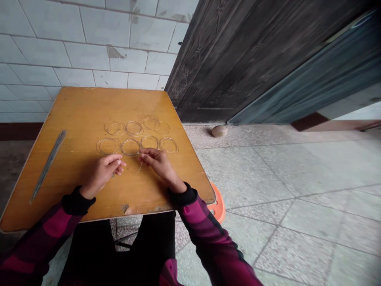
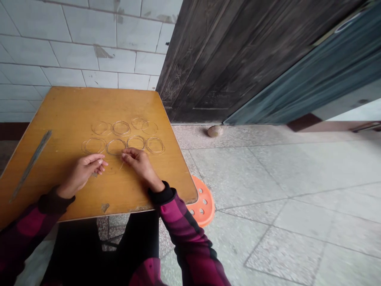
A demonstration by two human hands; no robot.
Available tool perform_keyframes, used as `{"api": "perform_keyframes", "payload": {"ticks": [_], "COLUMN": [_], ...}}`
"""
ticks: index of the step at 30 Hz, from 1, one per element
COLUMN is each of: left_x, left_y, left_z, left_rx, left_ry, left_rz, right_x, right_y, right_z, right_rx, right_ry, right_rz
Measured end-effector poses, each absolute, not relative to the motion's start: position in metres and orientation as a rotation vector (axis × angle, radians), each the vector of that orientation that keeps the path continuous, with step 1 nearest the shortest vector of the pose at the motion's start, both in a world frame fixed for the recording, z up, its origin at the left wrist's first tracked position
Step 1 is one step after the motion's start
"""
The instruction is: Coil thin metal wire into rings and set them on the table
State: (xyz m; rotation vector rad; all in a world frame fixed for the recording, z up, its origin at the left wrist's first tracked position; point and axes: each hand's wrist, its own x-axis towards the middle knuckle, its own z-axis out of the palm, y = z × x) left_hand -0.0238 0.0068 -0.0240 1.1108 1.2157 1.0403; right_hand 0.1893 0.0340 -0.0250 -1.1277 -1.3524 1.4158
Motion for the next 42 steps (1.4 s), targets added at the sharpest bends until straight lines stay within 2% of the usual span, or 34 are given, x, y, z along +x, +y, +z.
{"api": "perform_keyframes", "payload": {"ticks": [7, 11, 14, 20, 30, 38, 42], "left_x": [-0.026, -0.027, -0.028, -0.028, -0.029, -0.032, -0.039], "left_y": [0.011, 0.011, 0.011, 0.011, 0.009, 0.013, 0.013], "left_z": [-0.025, -0.022, -0.022, -0.022, -0.018, -0.024, -0.023], "left_rx": [1.144, 1.160, 1.197, 1.307, 1.357, 1.388, 1.455], "left_ry": [1.231, 1.235, 1.246, 1.285, 1.297, 1.293, 1.315], "left_rz": [1.005, 1.025, 1.032, 0.995, 0.972, 1.015, 1.062], "right_x": [0.186, 0.186, 0.202, 0.262, 0.296, 0.307, 0.304], "right_y": [0.035, 0.040, 0.049, 0.073, 0.089, 0.085, 0.082], "right_z": [-0.028, -0.027, -0.021, -0.014, -0.034, -0.033, -0.033], "right_rx": [-1.111, -1.101, -1.134, -1.429, -1.703, -1.880, -1.850], "right_ry": [-1.270, -1.159, -1.130, -1.006, -1.123, -1.270, -1.327], "right_rz": [1.670, 1.634, 1.507, 0.978, 0.815, 0.361, 0.250]}}
